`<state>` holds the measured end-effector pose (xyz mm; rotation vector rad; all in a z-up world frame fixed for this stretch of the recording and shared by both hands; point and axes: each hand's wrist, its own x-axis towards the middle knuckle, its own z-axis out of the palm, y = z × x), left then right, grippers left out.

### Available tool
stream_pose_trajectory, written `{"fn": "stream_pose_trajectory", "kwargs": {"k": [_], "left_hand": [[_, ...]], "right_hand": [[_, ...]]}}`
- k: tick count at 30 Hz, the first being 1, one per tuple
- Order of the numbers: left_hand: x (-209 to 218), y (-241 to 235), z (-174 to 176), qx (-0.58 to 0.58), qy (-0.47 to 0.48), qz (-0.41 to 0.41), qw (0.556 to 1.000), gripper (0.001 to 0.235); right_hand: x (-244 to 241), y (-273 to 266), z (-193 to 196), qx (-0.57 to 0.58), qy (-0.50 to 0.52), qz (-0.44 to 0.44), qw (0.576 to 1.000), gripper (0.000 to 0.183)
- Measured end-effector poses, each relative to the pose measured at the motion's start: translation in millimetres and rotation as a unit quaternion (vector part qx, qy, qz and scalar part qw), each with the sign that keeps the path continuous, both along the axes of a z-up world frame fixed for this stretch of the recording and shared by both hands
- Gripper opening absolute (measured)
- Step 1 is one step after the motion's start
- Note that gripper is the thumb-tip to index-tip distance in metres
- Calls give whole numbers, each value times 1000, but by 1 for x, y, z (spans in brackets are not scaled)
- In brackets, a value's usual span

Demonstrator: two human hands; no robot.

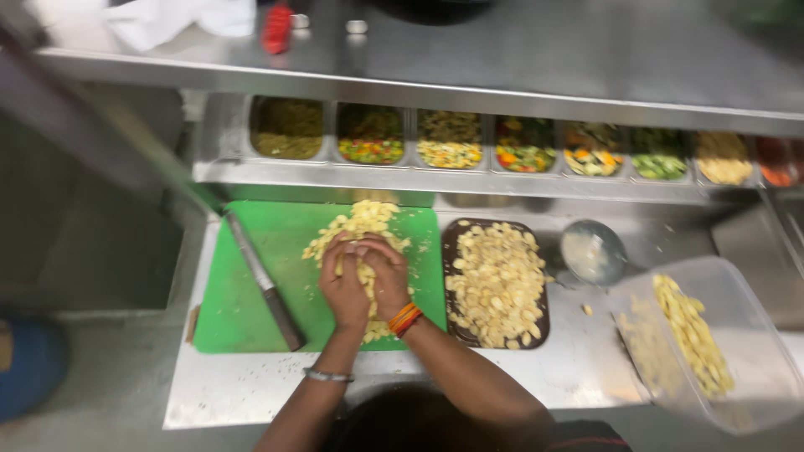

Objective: The person sorts chopped garlic cloves from a plastic container into a brown tray, discarding the remaining pieces into a green bag. The person then gathers garlic from a cutting board and places it into a stainless steel tray.

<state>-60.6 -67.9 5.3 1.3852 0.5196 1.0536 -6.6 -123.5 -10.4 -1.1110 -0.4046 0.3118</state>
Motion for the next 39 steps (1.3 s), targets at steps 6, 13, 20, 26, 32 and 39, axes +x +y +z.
{"fn": "stream_pose_trajectory", "kwargs": {"k": [6,13,20,26,32,39], "left_hand": [[-3,-23,31,57,18,-17,998,19],[36,-105,80,81,-8,-146,986,15],[102,-263,107,107,-59,-328,937,16],[164,-416,98,115,-75,-446,885,19],[232,-471,63,227,140,-567,779,43],[226,-361,62,127,170,-616,759,36]], "right_hand": [[-9,-25,21,36,31,-25,999,16],[14,-119,70,-58,-121,-183,974,18],[54,-287,97,-41,-121,-366,922,23],[82,-433,94,-127,-191,-539,811,22],[145,-537,35,-358,-150,-536,749,31],[155,-598,-16,-295,40,-506,810,19]]}}
